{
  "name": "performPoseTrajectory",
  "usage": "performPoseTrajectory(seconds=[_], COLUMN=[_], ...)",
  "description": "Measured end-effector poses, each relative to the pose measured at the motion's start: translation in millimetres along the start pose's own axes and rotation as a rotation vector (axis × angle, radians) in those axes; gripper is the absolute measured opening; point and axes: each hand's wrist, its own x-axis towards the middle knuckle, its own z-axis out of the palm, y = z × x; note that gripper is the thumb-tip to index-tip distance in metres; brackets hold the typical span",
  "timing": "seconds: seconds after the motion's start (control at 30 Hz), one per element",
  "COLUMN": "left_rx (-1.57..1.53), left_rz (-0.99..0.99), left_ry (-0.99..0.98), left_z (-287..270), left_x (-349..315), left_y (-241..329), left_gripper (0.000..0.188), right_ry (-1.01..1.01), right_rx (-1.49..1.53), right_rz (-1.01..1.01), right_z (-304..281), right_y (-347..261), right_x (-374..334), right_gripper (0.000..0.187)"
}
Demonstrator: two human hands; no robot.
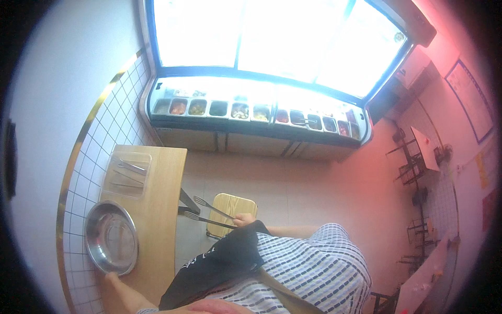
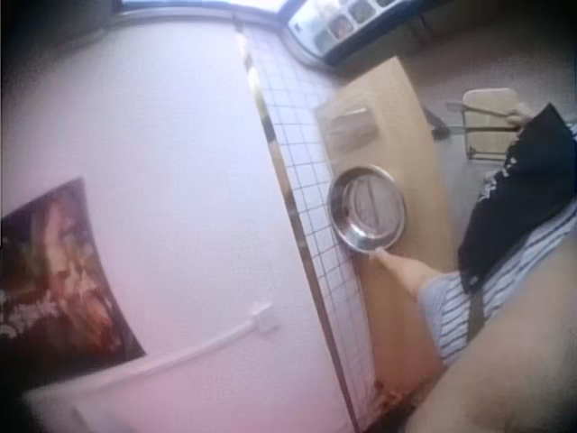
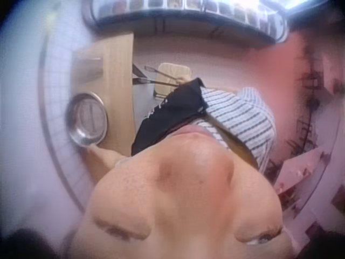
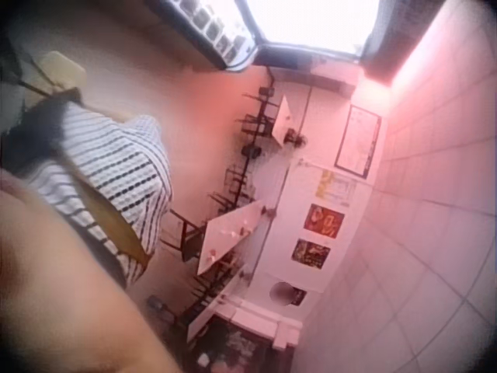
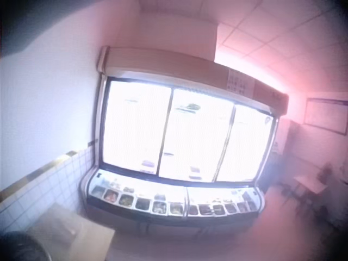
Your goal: The person opens a refrigerated display case and uses tongs to place various vegetables and tofu into a metal bowl. The person continues adding different greens and items from the case into the bowl.
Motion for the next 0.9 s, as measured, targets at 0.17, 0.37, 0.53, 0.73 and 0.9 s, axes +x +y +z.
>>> performPoseTrajectory(seconds=[0.17, 0.37, 0.53, 0.73, 0.9], left_rx=[-0.135, -0.271, -0.312, -0.407, -0.582], left_rz=[-0.055, -0.067, -0.059, 0.174, 0.162], left_ry=[0.025, 0.002, -0.100, -0.129, -0.141], left_z=[-20, -35, -38, -39, 3], left_x=[-20, -32, -37, -64, -62], left_y=[1, -2, 7, 17, 20], left_gripper=[0.039, 0.039, 0.043, 0.039, 0.039], right_ry=[0.004, -0.151, -0.340, -0.705, -0.660], right_rx=[-0.152, -0.260, 0.510, 0.755, 0.545], right_rz=[-0.120, -0.163, 0.303, 0.385, 0.271], right_z=[0, 3, -2, -42, -65], right_y=[12, 17, -23, -60, -64], right_x=[2, 10, 4, -9, 3], right_gripper=[0.018, 0.032, 0.036, 0.024, 0.036])
